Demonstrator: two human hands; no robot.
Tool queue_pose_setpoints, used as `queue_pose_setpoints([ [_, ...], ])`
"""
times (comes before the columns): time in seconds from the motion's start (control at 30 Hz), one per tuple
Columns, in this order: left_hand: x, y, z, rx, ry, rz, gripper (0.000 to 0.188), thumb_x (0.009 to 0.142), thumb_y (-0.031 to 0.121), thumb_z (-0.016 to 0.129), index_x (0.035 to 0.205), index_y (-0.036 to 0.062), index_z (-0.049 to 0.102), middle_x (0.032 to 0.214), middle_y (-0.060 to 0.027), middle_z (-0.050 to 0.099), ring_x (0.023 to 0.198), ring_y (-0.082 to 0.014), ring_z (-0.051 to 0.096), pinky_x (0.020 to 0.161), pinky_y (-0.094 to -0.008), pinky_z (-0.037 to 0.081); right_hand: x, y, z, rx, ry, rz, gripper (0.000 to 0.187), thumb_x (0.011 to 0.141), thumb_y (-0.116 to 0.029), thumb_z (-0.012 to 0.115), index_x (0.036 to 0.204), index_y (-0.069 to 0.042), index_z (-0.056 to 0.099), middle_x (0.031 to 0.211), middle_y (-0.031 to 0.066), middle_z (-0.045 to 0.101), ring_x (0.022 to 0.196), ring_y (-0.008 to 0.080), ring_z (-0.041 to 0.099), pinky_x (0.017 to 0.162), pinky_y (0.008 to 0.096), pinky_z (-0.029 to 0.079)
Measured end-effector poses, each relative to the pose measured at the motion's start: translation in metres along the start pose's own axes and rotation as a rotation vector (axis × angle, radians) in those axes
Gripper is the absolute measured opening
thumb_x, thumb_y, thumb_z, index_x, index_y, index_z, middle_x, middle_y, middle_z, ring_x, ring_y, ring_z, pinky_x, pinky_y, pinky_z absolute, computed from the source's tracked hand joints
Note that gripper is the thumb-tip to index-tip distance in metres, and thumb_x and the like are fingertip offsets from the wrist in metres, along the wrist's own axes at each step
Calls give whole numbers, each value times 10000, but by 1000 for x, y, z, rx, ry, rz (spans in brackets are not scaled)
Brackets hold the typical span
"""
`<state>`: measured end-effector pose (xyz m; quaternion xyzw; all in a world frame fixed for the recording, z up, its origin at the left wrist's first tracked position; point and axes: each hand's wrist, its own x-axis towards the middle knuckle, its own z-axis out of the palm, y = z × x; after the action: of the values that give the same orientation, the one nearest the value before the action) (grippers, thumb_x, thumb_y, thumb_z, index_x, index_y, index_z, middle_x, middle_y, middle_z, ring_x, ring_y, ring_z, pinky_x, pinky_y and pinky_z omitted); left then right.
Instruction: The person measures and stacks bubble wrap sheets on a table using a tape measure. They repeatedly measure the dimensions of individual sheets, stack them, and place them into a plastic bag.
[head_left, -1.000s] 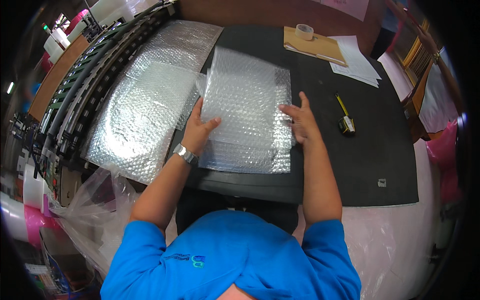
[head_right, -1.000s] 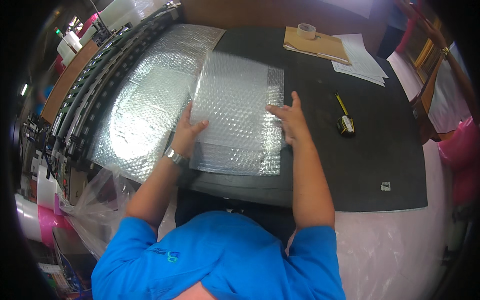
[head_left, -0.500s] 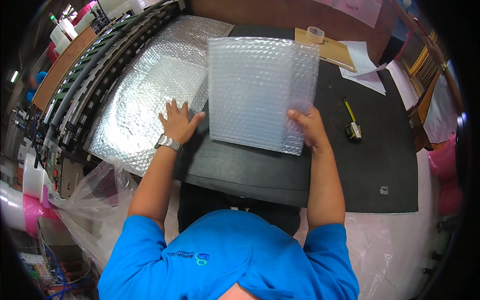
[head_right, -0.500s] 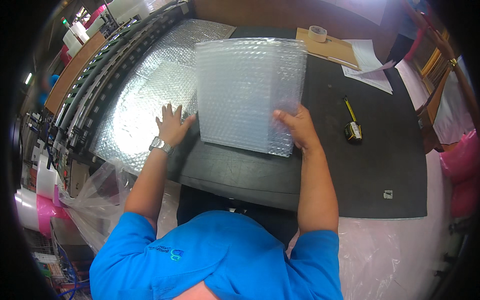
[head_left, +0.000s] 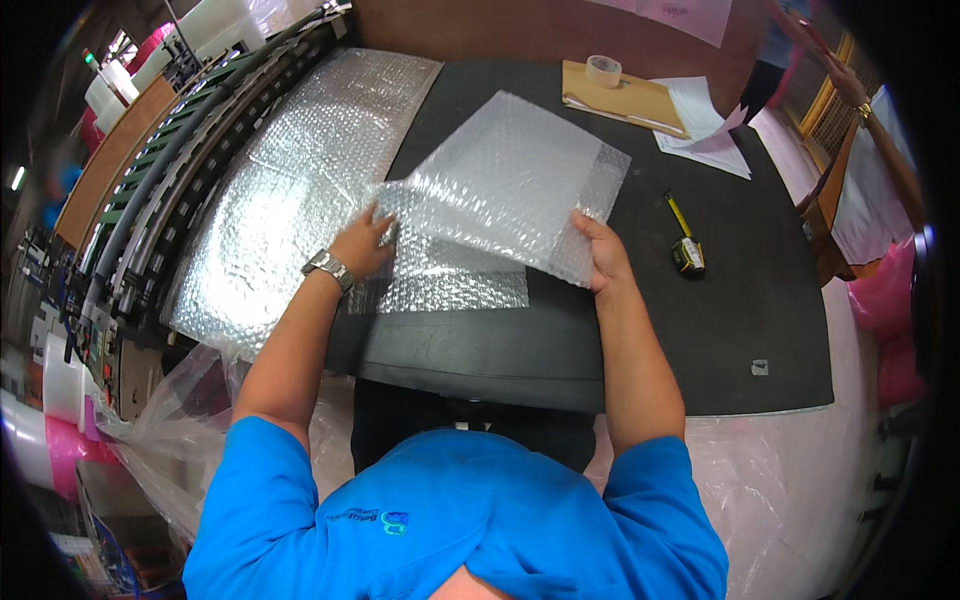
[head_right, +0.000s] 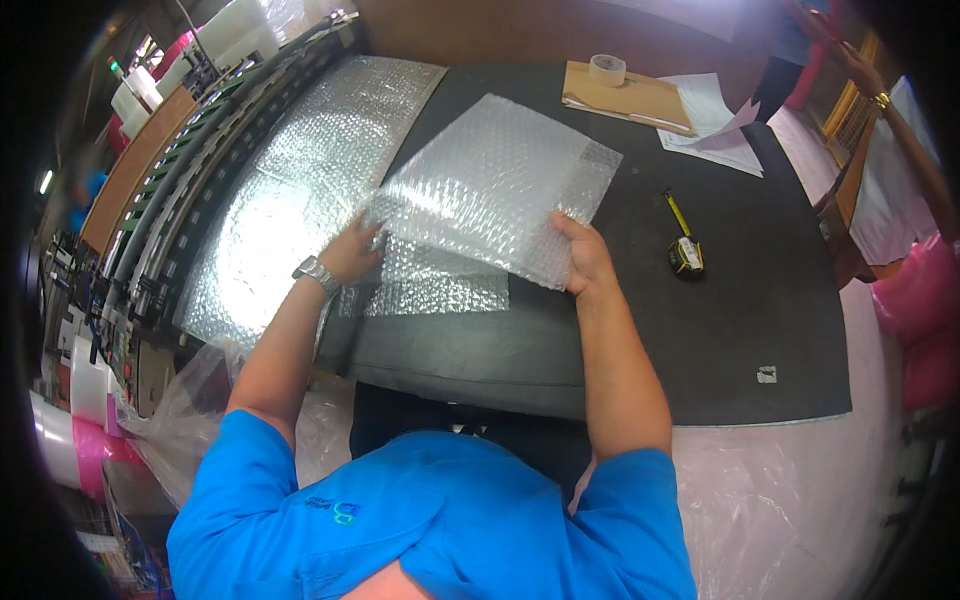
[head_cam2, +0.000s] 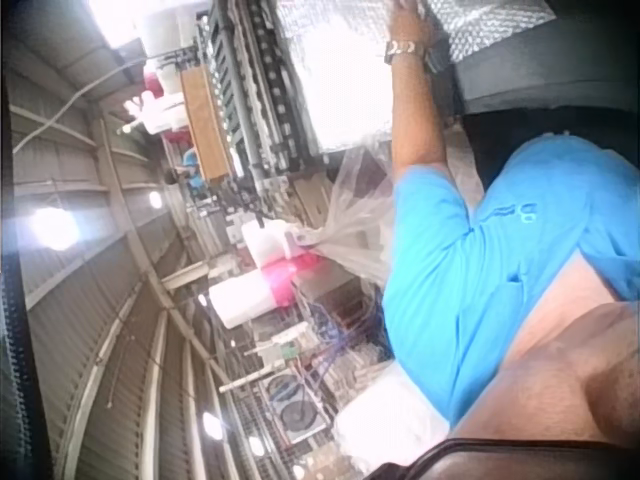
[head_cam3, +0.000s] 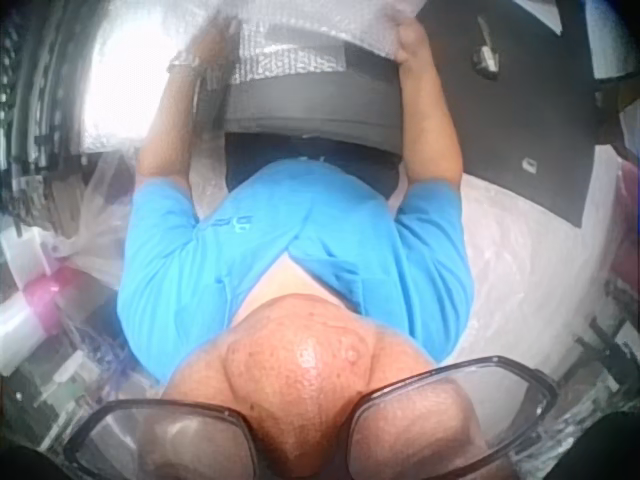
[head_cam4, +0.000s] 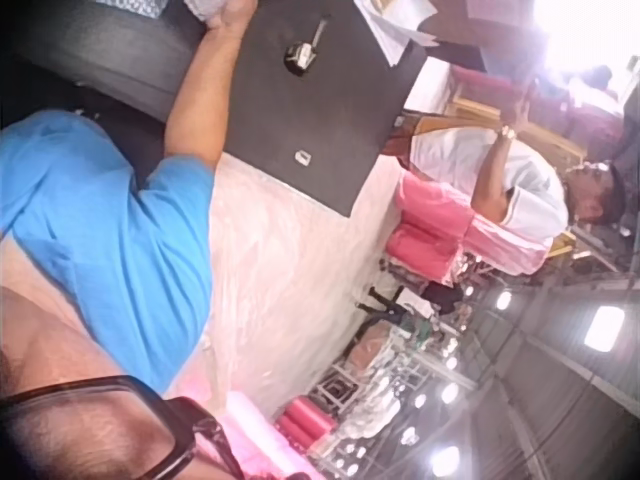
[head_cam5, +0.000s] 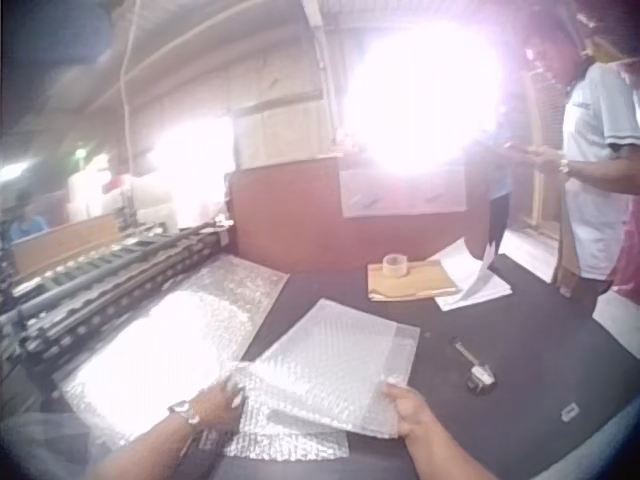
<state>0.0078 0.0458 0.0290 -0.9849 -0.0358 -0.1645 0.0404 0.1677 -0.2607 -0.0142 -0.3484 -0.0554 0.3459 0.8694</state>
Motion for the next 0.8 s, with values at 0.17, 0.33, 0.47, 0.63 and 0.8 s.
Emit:
queue_pose_setpoints([
  [0.17,5,8,5,-156,-410,-238,282,778,290,545,1005,131,590,953,-180,536,878,-356,552,755,-405,459,1,1,-6,51,-44,45,318,811,-121,551,1085,27,486,972,140,569,867,266,577,796,410,474],
  [0.33,-12,-30,44,-170,189,-341,361,781,351,568,1034,94,574,956,-175,566,885,-308,555,767,-379,444,-12,5,21,-269,25,57,320,797,-72,549,1084,53,479,1020,152,561,900,247,567,795,371,465],
  [0.47,7,-8,12,-1225,-247,-910,497,794,356,577,1130,1,490,1087,-176,523,997,-271,506,851,-357,397,-20,6,34,-399,32,88,339,797,-64,541,1101,64,462,1035,152,552,927,223,554,806,337,449],
  [0.63,-9,23,13,-1214,-405,-746,571,771,184,603,1243,-7,345,1168,-161,470,1060,-251,468,915,-361,368,-18,8,33,-711,-22,-27,428,753,-115,616,1120,40,457,1059,147,537,954,223,535,838,332,422],
  [0.8,-23,60,-35,-1713,84,-447,695,671,93,663,1257,-13,305,1185,-143,456,1100,-245,437,934,-360,343,-20,2,39,-676,7,-557,717,661,-147,727,1244,6,339,1213,145,428,1122,225,418,948,342,324],
])
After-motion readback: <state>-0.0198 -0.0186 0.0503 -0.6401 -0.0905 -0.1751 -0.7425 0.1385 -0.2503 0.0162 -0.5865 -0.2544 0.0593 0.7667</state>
